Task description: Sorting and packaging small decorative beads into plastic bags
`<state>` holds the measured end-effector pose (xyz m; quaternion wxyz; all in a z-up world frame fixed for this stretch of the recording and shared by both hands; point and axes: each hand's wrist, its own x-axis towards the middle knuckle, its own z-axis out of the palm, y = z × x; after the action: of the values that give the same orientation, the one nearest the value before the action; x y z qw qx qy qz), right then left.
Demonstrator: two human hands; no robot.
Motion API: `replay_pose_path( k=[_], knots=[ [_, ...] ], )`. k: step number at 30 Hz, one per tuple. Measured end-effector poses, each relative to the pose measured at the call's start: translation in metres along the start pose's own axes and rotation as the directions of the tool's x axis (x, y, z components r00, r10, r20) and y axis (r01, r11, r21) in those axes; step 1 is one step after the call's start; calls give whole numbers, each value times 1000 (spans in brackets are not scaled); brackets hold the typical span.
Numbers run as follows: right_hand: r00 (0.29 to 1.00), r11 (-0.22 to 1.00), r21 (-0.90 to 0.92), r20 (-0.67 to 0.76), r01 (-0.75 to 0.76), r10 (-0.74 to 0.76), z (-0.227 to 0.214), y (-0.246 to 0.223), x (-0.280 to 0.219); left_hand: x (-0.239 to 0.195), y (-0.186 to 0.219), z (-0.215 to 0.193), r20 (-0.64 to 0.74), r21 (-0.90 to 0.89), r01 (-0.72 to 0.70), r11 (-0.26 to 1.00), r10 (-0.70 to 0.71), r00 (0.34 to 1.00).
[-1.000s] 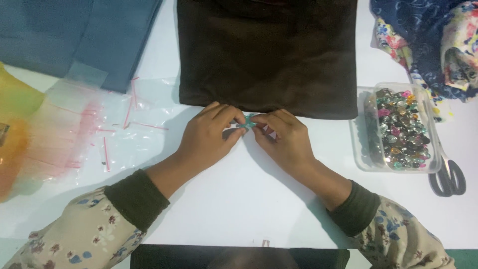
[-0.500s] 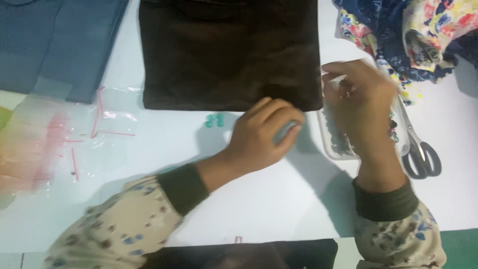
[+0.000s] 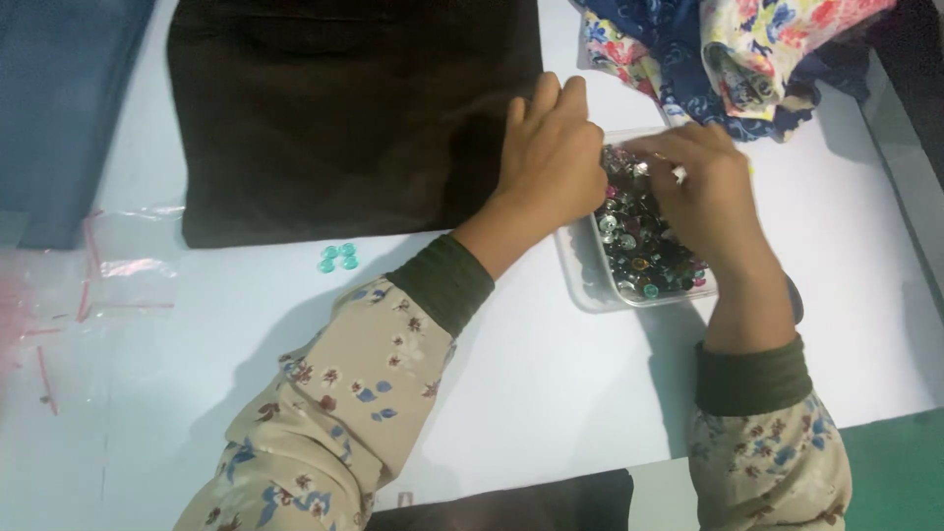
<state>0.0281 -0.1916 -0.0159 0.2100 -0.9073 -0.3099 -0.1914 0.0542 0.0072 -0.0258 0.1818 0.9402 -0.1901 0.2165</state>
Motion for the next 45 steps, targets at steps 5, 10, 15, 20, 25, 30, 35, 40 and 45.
replay_pose_path(
  k=[5, 10, 15, 20, 25, 30, 35, 40, 45],
  knots=[
    [996, 997, 12, 50, 75, -75, 7, -4, 2, -4, -4, 7, 45, -12, -24, 1000, 24, 999],
    [996, 999, -44, 84, -7, 10, -1, -1, -2, -6, -7, 13, 100, -146, -11, 989, 26, 995],
    [985, 991, 64, 137, -114, 104, -12, -10, -2, -5, -6, 14, 177, -260, 110, 959, -65, 982],
    [952, 935, 222, 199, -275, 232, -25, -30, 6, -4, -9, 23, 142, -320, 140, 937, -99, 985],
    [920, 848, 361, 86, -387, 383, -22, -12, -6, -6, -7, 25, 155, -366, 160, 917, -109, 982],
    [993, 963, -242, -38, -119, 113, -15, 36, -25, -9, -2, 31, -8, -299, 106, 948, -113, 994],
    [984, 944, -285, 11, -166, 177, -7, 35, -31, -10, 5, 25, 41, -279, 118, 953, -111, 993],
    [963, 914, -343, 79, -216, 256, -7, 29, -27, -10, 5, 37, 40, -303, 190, 934, -187, 982],
    [968, 941, -273, 94, -199, 232, -11, 26, -28, -11, 4, 38, 26, -381, 212, 900, -219, 975]
  ],
)
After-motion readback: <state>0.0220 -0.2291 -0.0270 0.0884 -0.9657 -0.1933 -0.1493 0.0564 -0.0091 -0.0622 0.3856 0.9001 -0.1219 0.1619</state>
